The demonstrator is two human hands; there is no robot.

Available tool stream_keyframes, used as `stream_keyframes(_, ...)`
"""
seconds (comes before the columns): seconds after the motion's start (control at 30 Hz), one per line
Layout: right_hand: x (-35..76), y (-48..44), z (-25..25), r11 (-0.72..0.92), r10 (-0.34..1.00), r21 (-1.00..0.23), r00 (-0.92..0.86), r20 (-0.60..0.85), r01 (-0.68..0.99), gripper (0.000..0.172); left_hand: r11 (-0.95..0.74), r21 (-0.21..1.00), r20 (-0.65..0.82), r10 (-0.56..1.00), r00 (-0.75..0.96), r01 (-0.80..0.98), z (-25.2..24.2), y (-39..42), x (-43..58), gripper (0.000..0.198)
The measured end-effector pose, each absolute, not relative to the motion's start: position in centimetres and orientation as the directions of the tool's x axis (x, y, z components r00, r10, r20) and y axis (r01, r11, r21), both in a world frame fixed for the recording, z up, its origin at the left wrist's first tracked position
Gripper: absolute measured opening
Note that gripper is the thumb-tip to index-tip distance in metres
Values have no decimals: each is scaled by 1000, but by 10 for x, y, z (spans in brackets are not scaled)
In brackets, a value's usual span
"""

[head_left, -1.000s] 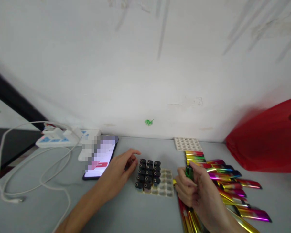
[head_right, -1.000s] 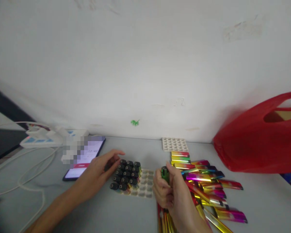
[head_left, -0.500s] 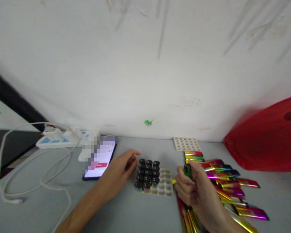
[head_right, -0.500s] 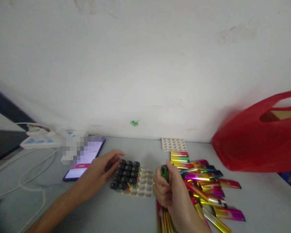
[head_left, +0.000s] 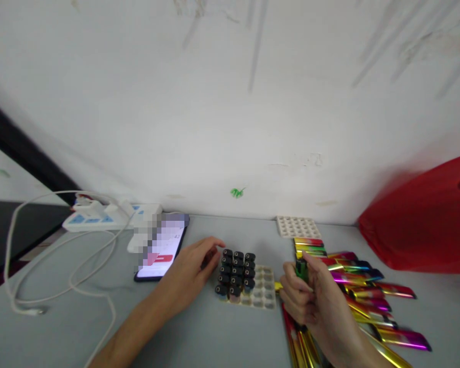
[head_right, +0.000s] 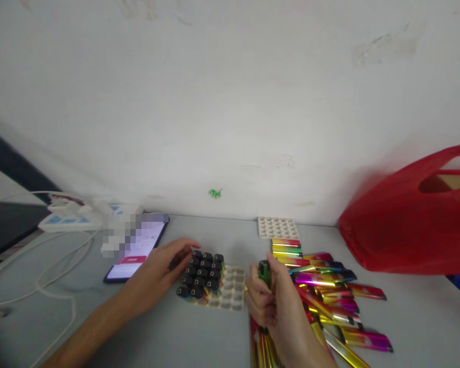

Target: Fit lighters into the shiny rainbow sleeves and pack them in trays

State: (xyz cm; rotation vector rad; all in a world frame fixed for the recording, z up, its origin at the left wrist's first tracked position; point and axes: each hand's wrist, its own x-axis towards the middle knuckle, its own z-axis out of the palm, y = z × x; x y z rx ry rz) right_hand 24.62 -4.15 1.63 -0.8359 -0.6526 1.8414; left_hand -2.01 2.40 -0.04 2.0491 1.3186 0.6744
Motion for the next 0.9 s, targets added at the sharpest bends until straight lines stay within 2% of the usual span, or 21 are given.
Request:
stream_keyframes(0.33,245,-41,21,-375,925,-746,-273,-264,-550,61,-330,721,94,918,386,609,0,24,-21,24)
stream_keyframes(0.6,242,-43,19,-398,916,-751,-179,-360,-527,58,-325,715,85,919,385,619,1,24,-20,26)
stream_keyframes(0.9,241,-40,22,-370,928,-769,-159,-338,-522,60,-327,719,76,914,398,613,2,25,-20,26)
